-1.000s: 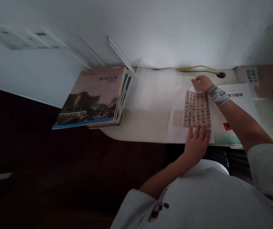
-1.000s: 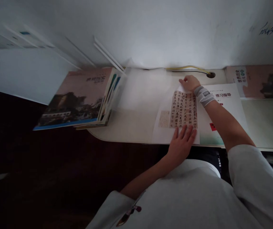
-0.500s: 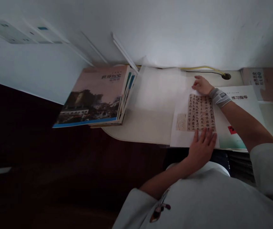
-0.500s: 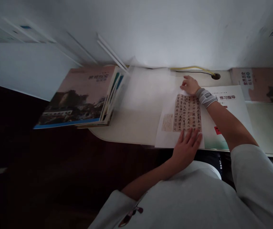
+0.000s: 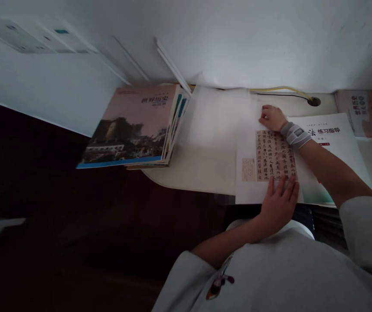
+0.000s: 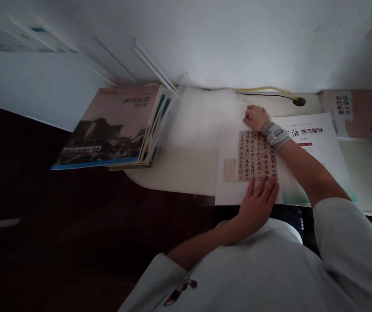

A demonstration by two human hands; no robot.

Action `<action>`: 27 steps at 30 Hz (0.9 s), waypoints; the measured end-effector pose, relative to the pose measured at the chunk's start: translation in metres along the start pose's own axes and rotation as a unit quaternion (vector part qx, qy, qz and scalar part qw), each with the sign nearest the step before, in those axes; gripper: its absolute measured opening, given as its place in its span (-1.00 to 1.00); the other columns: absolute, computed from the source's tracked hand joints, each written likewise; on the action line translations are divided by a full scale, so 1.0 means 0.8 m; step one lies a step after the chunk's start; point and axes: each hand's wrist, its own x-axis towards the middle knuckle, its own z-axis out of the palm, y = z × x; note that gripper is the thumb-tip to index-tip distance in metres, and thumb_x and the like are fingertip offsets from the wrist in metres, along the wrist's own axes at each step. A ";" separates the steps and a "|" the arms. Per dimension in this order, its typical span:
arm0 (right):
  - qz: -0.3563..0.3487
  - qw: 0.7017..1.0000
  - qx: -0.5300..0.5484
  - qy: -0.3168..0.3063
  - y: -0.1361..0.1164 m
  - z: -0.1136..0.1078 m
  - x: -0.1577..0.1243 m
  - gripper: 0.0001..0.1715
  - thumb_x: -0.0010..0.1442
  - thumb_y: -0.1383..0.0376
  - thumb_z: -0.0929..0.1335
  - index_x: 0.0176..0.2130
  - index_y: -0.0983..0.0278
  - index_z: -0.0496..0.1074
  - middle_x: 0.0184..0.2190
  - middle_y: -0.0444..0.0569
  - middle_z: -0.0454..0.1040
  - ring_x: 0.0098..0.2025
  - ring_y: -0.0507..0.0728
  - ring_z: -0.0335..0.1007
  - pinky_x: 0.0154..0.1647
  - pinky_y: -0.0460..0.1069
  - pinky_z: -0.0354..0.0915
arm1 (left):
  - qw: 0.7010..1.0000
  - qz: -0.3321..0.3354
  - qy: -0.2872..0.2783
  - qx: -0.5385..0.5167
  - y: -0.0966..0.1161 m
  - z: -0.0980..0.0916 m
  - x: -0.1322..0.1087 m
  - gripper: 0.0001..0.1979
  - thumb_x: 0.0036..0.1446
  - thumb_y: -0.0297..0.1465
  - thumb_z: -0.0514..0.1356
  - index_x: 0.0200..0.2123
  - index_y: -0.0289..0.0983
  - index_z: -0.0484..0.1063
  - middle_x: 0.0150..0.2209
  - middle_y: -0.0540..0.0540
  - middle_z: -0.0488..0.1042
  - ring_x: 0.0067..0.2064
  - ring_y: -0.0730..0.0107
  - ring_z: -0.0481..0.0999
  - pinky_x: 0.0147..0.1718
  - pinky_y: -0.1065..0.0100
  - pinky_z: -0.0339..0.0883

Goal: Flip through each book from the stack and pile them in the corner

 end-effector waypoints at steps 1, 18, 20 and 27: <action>0.017 1.000 -0.004 0.008 -0.008 0.000 -0.005 -0.71 0.20 0.22 0.23 -0.24 0.29 0.48 0.11 0.16 0.35 0.13 0.34 0.23 0.14 0.36 0.10 | 1.000 -0.003 0.001 0.000 0.000 0.001 0.000 -0.55 0.30 -0.42 -0.09 0.22 -0.37 0.20 0.29 -0.25 0.16 0.26 -0.06 0.22 0.14 -0.15 0.15; -0.002 0.997 0.018 0.072 0.015 -0.087 -0.142 -0.47 0.25 0.01 0.17 -0.03 0.30 0.41 -0.02 0.19 0.40 0.07 0.34 0.31 0.10 0.26 0.26 | 0.843 -0.478 -0.044 -0.242 -0.210 -0.067 -0.072 -0.39 0.12 -0.20 0.13 0.18 -0.38 0.18 -0.32 -0.13 0.54 -0.25 0.21 0.53 -0.14 0.19 0.36; 0.001 0.998 0.027 0.055 0.025 -0.083 -0.180 -0.46 0.24 0.01 0.17 -0.01 0.31 0.40 -0.02 0.21 0.41 0.06 0.33 0.34 0.10 0.26 0.28 | 0.839 -0.483 -0.049 -0.245 -0.215 -0.066 -0.070 -0.47 0.08 -0.19 0.14 0.07 -0.35 0.32 -0.39 -0.08 0.51 -0.28 0.23 0.51 -0.17 0.23 0.34; -0.020 1.000 0.023 0.008 0.000 -0.064 -0.272 -0.29 0.23 -0.04 0.20 0.22 0.29 0.22 0.21 0.26 0.26 0.26 0.37 0.14 0.21 0.35 0.14 | 0.818 -0.454 -0.061 -0.347 -0.213 -0.072 -0.061 -0.74 0.02 -0.16 0.13 -0.46 -0.23 0.42 -0.43 -0.11 0.52 -0.28 0.20 0.51 -0.25 0.21 0.36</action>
